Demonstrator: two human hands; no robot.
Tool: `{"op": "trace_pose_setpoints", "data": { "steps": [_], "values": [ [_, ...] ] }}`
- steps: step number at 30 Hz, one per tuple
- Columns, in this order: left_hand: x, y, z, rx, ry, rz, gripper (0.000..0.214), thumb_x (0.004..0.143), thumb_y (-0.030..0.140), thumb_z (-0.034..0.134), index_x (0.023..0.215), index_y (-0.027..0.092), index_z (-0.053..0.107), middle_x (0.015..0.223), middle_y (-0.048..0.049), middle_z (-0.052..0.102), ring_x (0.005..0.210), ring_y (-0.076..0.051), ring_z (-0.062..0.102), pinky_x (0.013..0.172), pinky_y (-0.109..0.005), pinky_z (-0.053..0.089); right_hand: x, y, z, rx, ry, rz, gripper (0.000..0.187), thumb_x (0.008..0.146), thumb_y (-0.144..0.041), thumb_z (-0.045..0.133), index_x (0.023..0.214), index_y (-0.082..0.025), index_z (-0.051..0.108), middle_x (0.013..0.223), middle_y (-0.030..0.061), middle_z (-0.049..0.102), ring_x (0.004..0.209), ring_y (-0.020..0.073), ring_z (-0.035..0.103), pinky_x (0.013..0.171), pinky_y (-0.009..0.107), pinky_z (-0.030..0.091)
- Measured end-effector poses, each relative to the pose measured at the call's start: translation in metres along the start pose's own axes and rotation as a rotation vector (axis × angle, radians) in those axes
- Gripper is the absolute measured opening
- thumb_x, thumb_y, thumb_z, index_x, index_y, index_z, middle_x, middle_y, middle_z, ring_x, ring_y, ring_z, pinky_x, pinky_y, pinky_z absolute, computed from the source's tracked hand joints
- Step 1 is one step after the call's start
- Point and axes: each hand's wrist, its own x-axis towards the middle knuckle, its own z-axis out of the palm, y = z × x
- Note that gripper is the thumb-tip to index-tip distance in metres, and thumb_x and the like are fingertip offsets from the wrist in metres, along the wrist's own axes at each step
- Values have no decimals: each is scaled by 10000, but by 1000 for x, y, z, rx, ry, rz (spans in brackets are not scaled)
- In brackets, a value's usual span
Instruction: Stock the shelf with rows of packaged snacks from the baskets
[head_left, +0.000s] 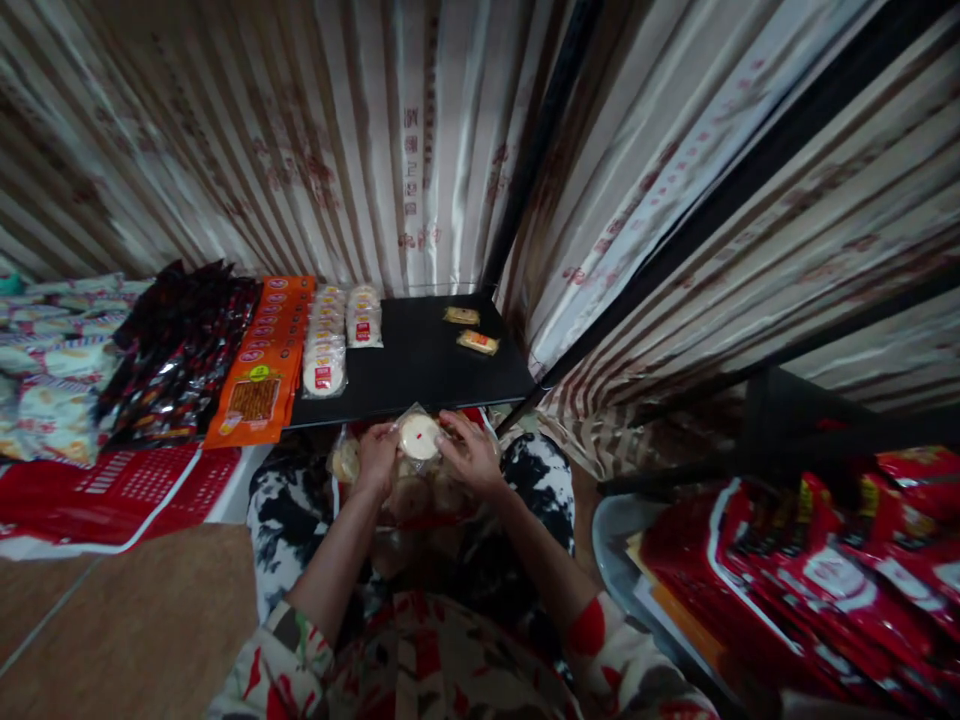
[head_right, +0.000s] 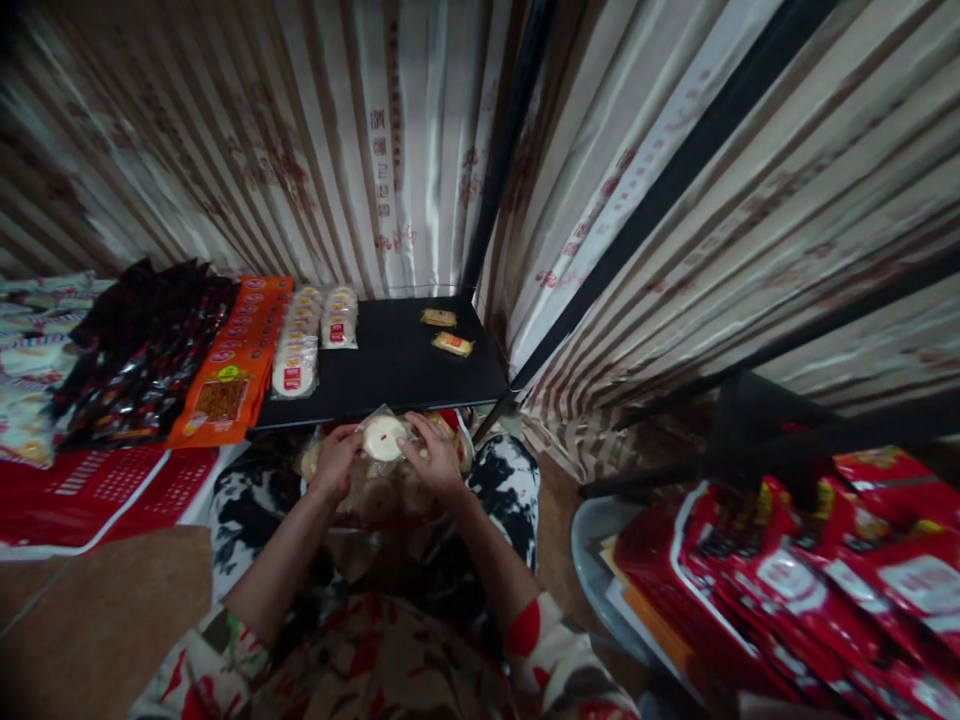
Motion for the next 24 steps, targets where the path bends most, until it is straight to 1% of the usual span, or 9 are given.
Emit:
{"op": "trace_pose_setpoints", "data": {
  "steps": [3,5,6,8,11,14,17,19,24],
  "values": [
    [4,17,-3,-75,-17,-43,107,627,142,573,733,144,555,605,30,573,494,-63,526,484,-171,411,6,-15,-1,-82,-161,-256,641,758,-465,621,1328,-239,438,1376,92,445,1268,261,381,1040,449,316],
    [7,27,-6,-107,-40,-73,106,627,128,579,727,142,548,580,37,562,485,-56,520,499,-172,423,9,-20,0,-110,-260,-309,764,717,-493,657,1371,-217,376,1398,106,413,1289,271,348,1045,451,311],
    [9,30,-8,-118,-52,-90,105,624,120,585,719,139,544,569,37,557,481,-55,519,505,-174,429,11,-21,2,-117,-269,-307,749,733,-482,646,1374,-206,373,1389,111,424,1285,268,355,1044,444,315],
    [12,37,-12,-136,-83,-117,111,616,110,607,704,131,541,562,31,558,476,-52,519,513,-176,437,14,-21,7,-107,-224,-276,566,818,-411,563,1330,-206,438,1332,104,490,1243,241,415,1031,420,338],
    [15,47,-19,-167,-146,-121,142,624,170,664,720,121,571,592,11,579,506,-59,543,538,-182,453,19,-25,16,-34,-107,-201,348,883,-324,454,1195,-220,566,1180,80,607,1102,208,537,969,381,397],
    [16,54,-23,-176,-206,-44,275,653,348,687,784,118,613,677,-23,612,571,-76,570,537,-177,444,25,-33,22,124,20,-36,321,874,-349,454,1120,-214,610,1055,66,661,969,204,600,874,347,449],
    [16,52,-23,-52,-120,90,389,655,439,672,880,126,622,777,-39,624,608,-81,555,500,-164,397,32,-40,28,415,109,192,344,838,-415,485,1060,-194,627,911,43,682,820,183,621,746,300,484],
    [16,46,-21,64,-55,122,443,636,416,696,969,137,605,839,-47,626,648,-93,560,527,-177,409,37,-42,32,613,139,326,371,788,-461,534,1016,-184,629,840,32,678,720,165,611,661,276,484],
    [16,29,-13,147,-140,83,520,713,389,642,1154,144,518,1007,-107,622,749,-143,603,639,-263,479,41,-40,34,874,94,447,396,742,-513,573,975,-196,618,780,25,667,658,152,592,581,248,455]
  ]
}}
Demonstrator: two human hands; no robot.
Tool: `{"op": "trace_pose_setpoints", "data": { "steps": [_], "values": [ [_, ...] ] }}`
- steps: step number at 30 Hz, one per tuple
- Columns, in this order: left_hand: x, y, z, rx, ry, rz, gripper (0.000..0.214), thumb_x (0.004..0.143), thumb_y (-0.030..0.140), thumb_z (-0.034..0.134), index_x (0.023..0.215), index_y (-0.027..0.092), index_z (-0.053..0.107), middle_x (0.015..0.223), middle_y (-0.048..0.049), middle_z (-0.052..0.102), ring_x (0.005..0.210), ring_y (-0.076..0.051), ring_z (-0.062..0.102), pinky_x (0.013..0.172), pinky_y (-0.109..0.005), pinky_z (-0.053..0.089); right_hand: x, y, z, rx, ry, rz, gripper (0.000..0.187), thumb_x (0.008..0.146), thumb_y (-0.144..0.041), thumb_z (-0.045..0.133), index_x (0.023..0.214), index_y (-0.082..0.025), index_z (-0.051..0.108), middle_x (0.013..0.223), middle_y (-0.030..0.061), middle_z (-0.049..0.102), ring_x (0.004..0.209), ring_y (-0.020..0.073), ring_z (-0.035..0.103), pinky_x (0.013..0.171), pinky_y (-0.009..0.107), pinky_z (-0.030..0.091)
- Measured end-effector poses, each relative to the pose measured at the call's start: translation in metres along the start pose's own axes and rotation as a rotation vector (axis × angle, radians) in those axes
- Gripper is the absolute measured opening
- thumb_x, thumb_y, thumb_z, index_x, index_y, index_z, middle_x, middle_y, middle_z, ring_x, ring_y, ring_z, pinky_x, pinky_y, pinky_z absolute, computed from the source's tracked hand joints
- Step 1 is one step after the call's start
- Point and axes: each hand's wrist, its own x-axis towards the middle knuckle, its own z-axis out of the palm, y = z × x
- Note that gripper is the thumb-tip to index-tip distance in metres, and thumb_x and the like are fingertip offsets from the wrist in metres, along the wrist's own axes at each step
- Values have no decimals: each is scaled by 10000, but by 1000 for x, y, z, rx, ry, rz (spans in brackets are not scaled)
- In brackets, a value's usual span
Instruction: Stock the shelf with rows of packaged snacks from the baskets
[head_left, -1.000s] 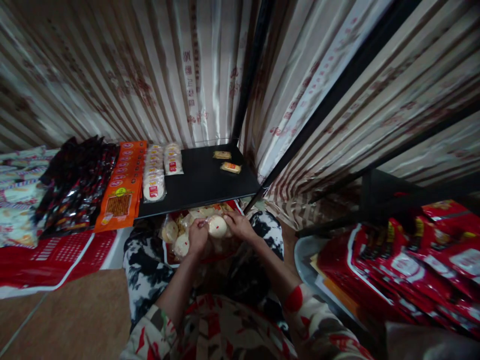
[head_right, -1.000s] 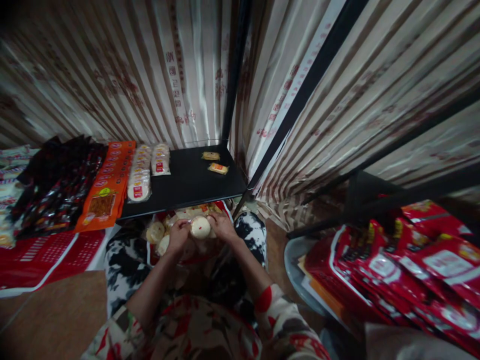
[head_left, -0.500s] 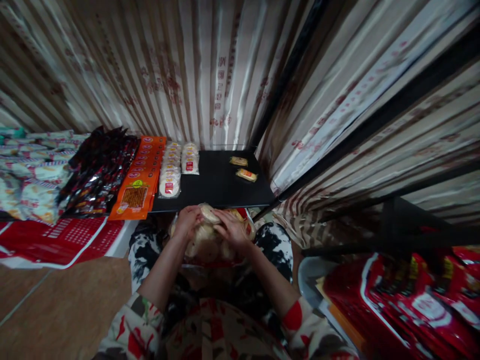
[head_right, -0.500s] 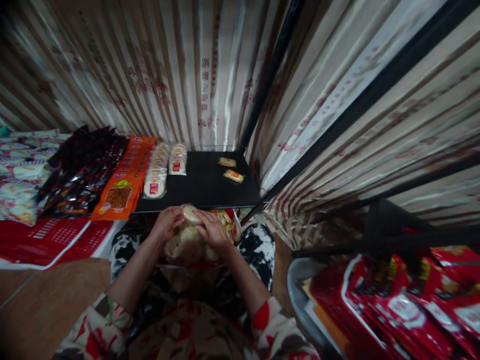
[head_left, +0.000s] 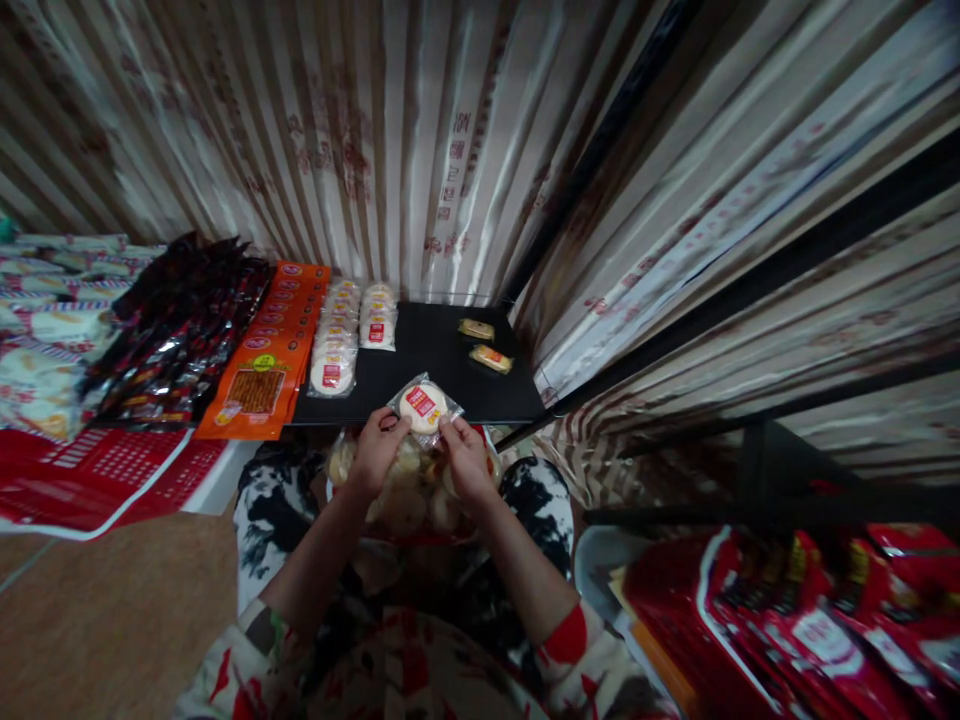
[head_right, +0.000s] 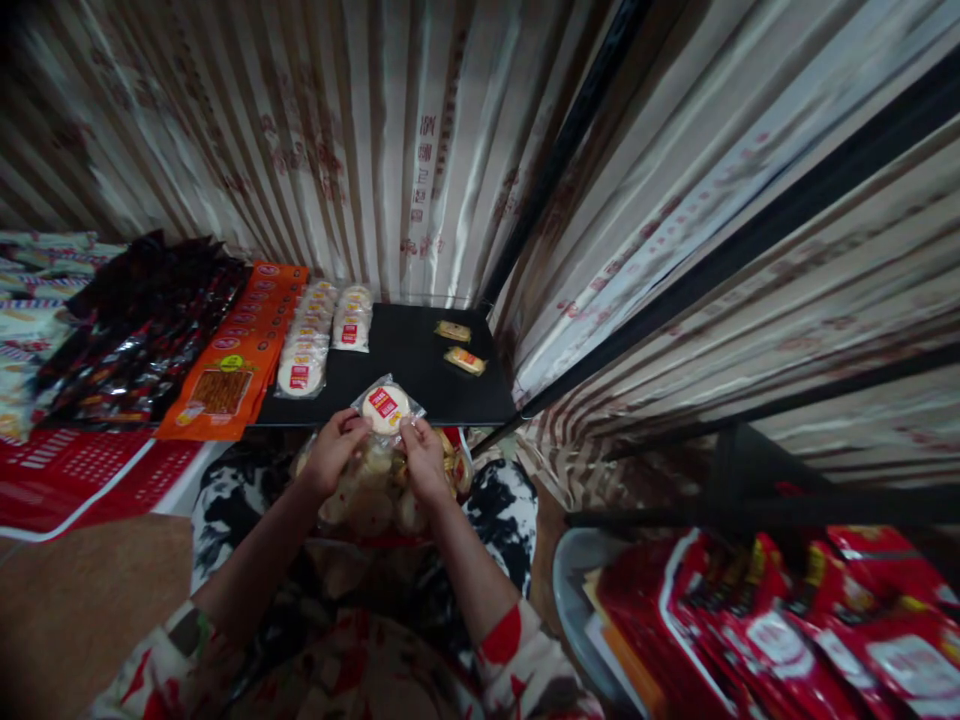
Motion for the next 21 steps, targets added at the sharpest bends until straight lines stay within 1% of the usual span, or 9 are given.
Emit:
{"op": "trace_pose_setpoints", "data": {
  "steps": [2,5,7,9,11,12,16,19,21],
  "values": [
    [1,0,0,97,56,98,543,743,359,608,1221,138,475,1088,-132,597,843,-170,602,733,-310,490,1,-2,-6,-24,-22,8,369,738,-510,582,931,-199,626,763,18,661,652,147,583,570,237,441],
    [0,9,-6,396,102,347,555,733,285,600,1258,158,475,1165,-123,570,1032,-216,538,917,-382,425,3,-12,-18,-142,-101,3,330,756,-490,577,868,-186,639,737,4,650,635,134,563,572,228,425],
    [-1,17,-10,540,22,486,529,726,250,589,1245,193,506,1167,-88,581,1094,-224,496,978,-395,375,6,-22,-26,-257,-218,-4,326,770,-474,575,862,-171,653,717,-4,643,622,124,551,574,223,417],
    [-1,21,-11,564,-112,527,484,718,234,583,1201,222,552,1108,-57,612,1048,-210,522,966,-372,386,9,-32,-30,-352,-350,-3,335,777,-466,575,887,-162,666,709,-8,640,614,119,546,570,219,414],
    [1,21,-9,476,-200,464,390,694,229,603,1083,228,625,991,-37,644,918,-182,574,884,-325,440,12,-40,-31,-375,-410,2,351,778,-471,574,908,-161,672,713,-5,643,617,120,554,572,220,424],
    [3,20,-7,399,-202,406,332,679,230,619,1010,223,651,927,-29,652,844,-167,589,824,-301,464,13,-42,-31,-356,-400,5,362,773,-480,577,926,-164,669,727,-2,648,625,122,562,575,222,433],
    [10,16,3,19,-32,196,224,637,244,672,846,172,634,753,-11,646,655,-129,585,621,-237,480,18,-37,-25,-207,-244,26,458,720,-519,620,1042,-194,618,829,25,664,693,140,606,610,243,485],
    [17,17,9,-179,48,122,243,640,264,678,839,147,601,703,-4,633,600,-113,577,572,-220,472,20,-25,-15,-183,-173,14,436,651,-502,686,948,-190,618,768,24,656,686,148,614,634,262,501],
    [23,15,11,-214,78,98,237,670,277,655,852,143,585,698,-6,629,596,-114,582,577,-228,480,23,-17,-5,-188,-137,-16,390,640,-492,689,870,-188,610,733,18,648,664,148,607,627,265,497]
  ]
}}
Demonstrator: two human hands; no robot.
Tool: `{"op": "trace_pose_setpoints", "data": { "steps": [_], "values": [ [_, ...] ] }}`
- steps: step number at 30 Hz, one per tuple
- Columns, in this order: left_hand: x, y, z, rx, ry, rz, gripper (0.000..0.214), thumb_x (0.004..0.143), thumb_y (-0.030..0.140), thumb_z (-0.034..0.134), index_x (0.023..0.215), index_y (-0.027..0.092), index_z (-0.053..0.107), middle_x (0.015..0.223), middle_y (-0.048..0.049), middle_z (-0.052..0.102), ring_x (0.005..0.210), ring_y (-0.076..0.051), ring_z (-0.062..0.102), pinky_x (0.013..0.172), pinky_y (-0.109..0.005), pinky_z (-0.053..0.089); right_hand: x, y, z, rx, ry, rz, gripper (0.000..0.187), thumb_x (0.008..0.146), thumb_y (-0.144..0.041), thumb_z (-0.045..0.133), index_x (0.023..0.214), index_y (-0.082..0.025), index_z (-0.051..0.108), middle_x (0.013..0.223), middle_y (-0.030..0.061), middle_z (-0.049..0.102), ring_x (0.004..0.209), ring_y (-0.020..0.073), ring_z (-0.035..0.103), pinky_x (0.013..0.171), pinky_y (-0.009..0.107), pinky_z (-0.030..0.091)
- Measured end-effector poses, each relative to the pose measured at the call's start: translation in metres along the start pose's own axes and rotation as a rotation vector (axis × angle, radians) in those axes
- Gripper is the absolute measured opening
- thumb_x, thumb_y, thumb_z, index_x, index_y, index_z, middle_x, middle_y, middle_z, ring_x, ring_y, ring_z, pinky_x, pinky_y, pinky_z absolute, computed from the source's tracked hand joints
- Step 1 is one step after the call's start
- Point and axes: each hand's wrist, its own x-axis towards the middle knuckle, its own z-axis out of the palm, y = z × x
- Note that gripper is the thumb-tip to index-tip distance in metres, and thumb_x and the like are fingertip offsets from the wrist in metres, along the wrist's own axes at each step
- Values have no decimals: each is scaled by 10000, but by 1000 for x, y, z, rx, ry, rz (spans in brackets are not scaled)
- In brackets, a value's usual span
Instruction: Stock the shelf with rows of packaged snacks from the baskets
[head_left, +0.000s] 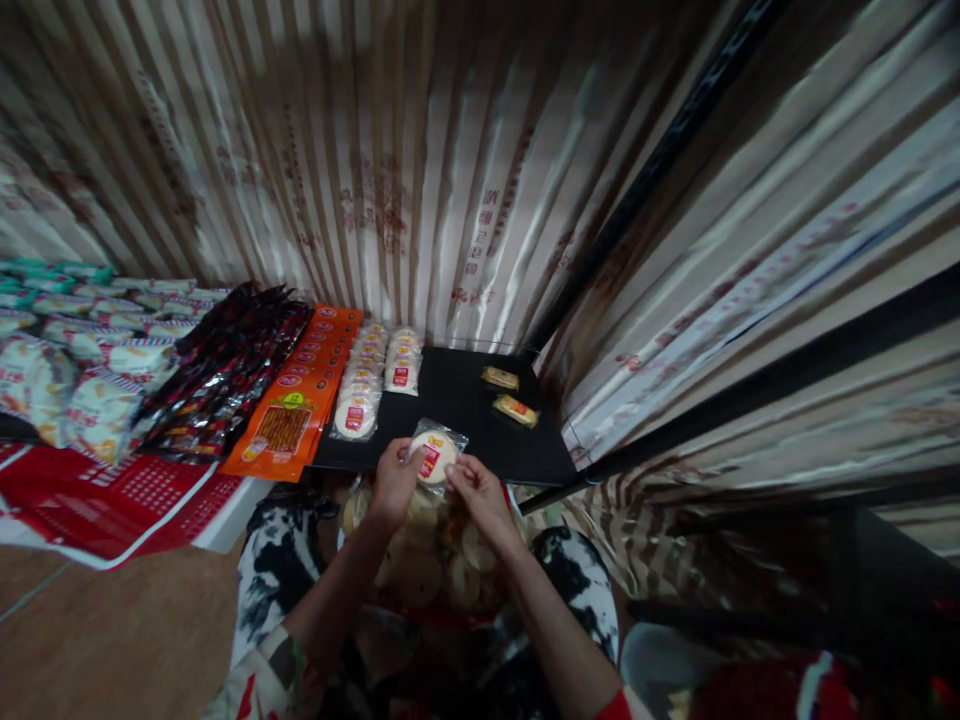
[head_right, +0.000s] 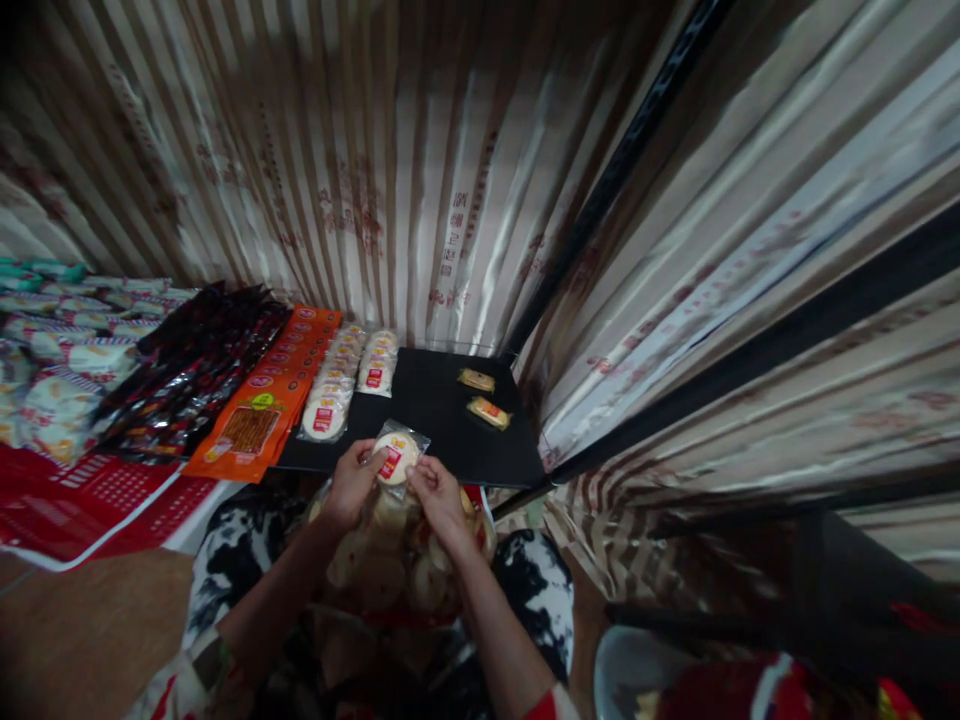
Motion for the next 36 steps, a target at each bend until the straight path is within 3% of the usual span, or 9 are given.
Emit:
{"op": "trace_pose_setpoints", "data": {
  "steps": [2,4,7,10,13,20,28,36],
  "values": [
    [6,-3,1,82,37,44,228,698,270,625,883,144,584,746,-26,638,673,-139,609,647,-262,503,7,5,9,-11,55,-17,367,650,-489,667,846,-186,599,731,18,644,653,147,599,618,263,488],
    [11,-5,1,267,89,176,270,720,245,591,970,142,589,898,-78,649,868,-190,618,802,-328,496,18,7,14,-39,100,-29,359,649,-478,650,839,-178,595,711,12,632,638,145,588,611,259,478],
    [13,-6,3,575,156,439,447,768,204,510,1206,117,501,1254,-168,516,1203,-253,457,1021,-405,363,42,7,18,-122,118,-77,363,676,-464,601,876,-161,606,704,7,618,627,141,566,600,253,461],
    [16,-7,6,764,150,607,518,799,164,435,1314,117,406,1440,-162,316,1338,-265,273,1084,-426,290,70,3,21,-252,142,-148,352,732,-444,527,925,-163,616,753,15,631,652,144,561,615,256,453],
    [25,-10,8,862,73,679,513,805,127,393,1318,126,409,1449,-133,322,1372,-258,191,1092,-442,293,97,0,28,-362,189,-184,321,749,-406,505,959,-183,600,731,2,632,647,147,569,617,262,456],
    [56,-13,9,980,40,658,511,787,105,406,1296,61,425,1413,-195,354,1357,-293,230,1084,-465,300,138,-6,47,-516,237,-238,203,759,-320,552,934,-217,546,710,-20,644,622,128,602,624,260,473],
    [73,-17,7,1029,50,639,520,764,94,419,1280,33,436,1424,-232,316,1346,-325,244,1069,-490,303,151,-6,63,-649,215,-254,123,795,-276,526,905,-228,550,755,-7,655,640,132,606,625,258,464],
    [82,-20,7,1015,44,637,520,744,108,429,1262,66,460,1388,-210,385,1327,-313,288,1076,-505,280,158,2,68,-833,292,-241,139,808,-282,514,910,-221,586,816,35,637,753,168,588,689,284,453]
  ]
}}
